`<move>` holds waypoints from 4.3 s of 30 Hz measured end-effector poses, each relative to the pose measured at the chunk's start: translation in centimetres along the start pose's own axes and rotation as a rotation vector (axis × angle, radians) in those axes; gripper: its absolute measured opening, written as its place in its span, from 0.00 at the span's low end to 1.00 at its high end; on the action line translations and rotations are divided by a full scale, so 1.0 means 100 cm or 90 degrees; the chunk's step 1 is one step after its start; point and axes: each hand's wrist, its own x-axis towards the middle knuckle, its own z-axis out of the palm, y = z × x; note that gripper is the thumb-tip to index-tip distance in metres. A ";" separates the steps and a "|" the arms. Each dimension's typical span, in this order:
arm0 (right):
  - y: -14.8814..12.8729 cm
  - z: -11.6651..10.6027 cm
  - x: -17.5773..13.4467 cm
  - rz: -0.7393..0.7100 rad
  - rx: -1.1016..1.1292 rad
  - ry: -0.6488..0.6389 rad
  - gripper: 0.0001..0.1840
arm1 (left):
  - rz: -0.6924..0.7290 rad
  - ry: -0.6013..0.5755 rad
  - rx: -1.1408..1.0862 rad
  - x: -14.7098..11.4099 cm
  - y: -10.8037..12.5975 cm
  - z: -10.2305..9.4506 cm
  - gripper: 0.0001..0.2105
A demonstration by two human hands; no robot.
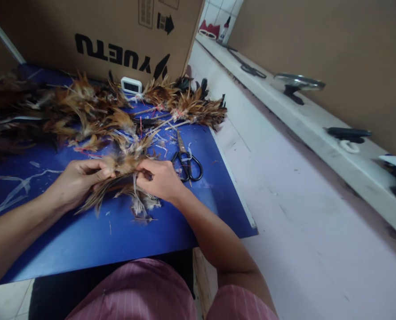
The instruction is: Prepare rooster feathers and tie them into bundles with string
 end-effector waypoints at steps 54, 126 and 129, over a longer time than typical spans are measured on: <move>0.009 -0.014 0.000 0.299 0.523 -0.141 0.13 | -0.001 0.014 -0.024 0.000 0.003 0.001 0.15; -0.001 -0.021 0.001 0.166 0.374 -0.215 0.09 | -0.160 -0.011 -0.131 -0.005 0.005 0.004 0.12; 0.000 -0.019 0.001 0.204 0.406 -0.215 0.10 | -0.157 -0.015 -0.134 -0.004 0.004 0.003 0.12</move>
